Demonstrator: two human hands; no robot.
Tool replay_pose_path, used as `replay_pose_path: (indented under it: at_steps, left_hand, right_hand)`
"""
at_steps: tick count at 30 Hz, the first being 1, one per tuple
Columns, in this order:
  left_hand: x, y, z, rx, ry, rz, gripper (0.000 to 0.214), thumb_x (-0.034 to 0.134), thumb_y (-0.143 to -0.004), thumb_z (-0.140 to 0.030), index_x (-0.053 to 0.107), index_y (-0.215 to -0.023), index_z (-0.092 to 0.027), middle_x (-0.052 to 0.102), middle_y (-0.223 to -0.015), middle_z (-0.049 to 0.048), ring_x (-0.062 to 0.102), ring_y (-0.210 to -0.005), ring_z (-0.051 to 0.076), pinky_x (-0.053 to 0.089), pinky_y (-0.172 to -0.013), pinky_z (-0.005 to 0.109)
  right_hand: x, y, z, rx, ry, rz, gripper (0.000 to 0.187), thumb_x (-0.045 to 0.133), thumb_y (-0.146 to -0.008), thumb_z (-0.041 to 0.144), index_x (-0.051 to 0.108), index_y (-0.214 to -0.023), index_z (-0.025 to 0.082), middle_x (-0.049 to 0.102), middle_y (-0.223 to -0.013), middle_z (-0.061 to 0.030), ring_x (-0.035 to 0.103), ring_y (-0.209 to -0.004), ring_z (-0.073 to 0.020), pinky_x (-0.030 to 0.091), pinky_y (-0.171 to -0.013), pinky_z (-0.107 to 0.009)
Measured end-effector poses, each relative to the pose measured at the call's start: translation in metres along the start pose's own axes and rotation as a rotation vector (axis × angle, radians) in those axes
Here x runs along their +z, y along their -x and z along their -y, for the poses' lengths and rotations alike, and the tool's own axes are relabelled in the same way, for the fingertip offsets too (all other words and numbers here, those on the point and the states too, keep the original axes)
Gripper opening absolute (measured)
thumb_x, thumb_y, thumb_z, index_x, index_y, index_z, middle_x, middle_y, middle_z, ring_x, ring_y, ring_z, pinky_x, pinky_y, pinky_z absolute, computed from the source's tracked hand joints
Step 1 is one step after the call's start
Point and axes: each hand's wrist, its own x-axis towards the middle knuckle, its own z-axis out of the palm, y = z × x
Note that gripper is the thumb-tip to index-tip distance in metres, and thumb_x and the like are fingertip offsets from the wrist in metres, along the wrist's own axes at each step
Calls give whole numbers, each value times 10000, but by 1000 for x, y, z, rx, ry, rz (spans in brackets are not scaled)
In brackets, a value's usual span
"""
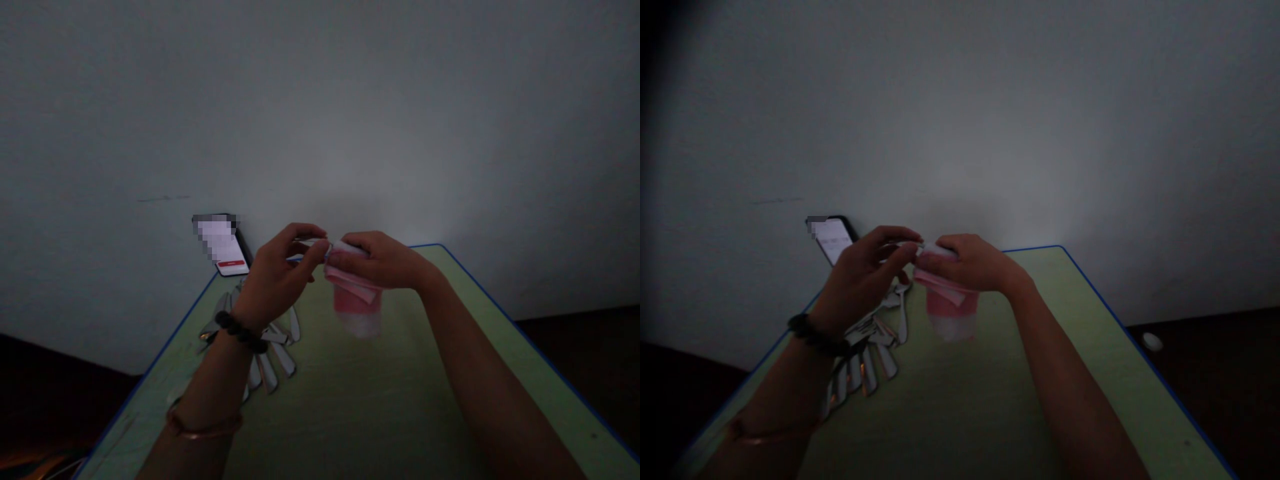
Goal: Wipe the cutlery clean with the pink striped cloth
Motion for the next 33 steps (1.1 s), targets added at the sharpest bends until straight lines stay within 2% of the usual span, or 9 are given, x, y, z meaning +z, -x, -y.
replay_pose_path:
  at_steps: [6, 12, 16, 20, 26, 29, 33]
  left_hand:
    - [-3, 0, 8, 27, -70, -29, 214, 578, -804, -352, 615, -930, -183, 678, -833, 46, 628, -645, 132, 477, -459, 173]
    - [-3, -2, 8, 7, -46, -44, 206, 574, -809, -352, 636, -914, -187, 685, -792, 33, 598, -548, 101, 457, -429, 169]
    - [-2, -2, 8, 55, -160, -125, 151, 636, -759, -339, 673, -810, -201, 686, -709, 1, 552, -473, 82, 439, -429, 175]
    - [-8, -4, 14, 53, -256, -242, 161, 621, -771, -357, 697, -813, -222, 694, -706, -2, 581, -529, 100, 420, -439, 187]
    - [-21, -5, 22, 26, -164, -355, 159, 615, -776, -367, 694, -820, -235, 683, -698, 4, 593, -565, 118, 409, -425, 203]
    - [-19, -4, 19, 9, -142, -338, 150, 621, -768, -360, 690, -813, -235, 667, -657, -4, 569, -523, 106, 395, -407, 200]
    - [-8, -2, 13, 40, -152, -268, 169, 621, -767, -366, 692, -819, -221, 665, -629, -11, 533, -469, 92, 397, -401, 195]
  right_hand:
    - [-7, 4, -8, 18, 45, 21, 420, 443, -804, 522, 573, -744, 127, 486, -642, 13, 402, -584, -82, 251, -530, -222]
    - [-6, 3, -8, 6, 17, 45, 422, 412, -823, 518, 553, -726, 132, 461, -629, 20, 385, -571, -77, 246, -527, -221]
    - [-2, 1, -4, -34, -27, 108, 438, 360, -844, 517, 534, -713, 137, 454, -618, 21, 384, -572, -80, 238, -526, -222]
    - [-4, 2, -6, -29, -21, 112, 426, 389, -833, 517, 550, -736, 135, 483, -638, 13, 391, -577, -81, 234, -521, -220]
    - [-13, 6, -11, 41, -38, 122, 456, 388, -824, 567, 548, -771, 143, 467, -631, 20, 385, -551, -74, 233, -499, -215]
    - [-12, 7, -10, 50, -57, 127, 468, 366, -829, 575, 541, -756, 146, 458, -631, 20, 384, -556, -77, 240, -498, -212]
    - [-3, 4, -6, -5, -90, 136, 467, 338, -845, 553, 532, -727, 145, 440, -628, 22, 378, -568, -79, 252, -510, -211]
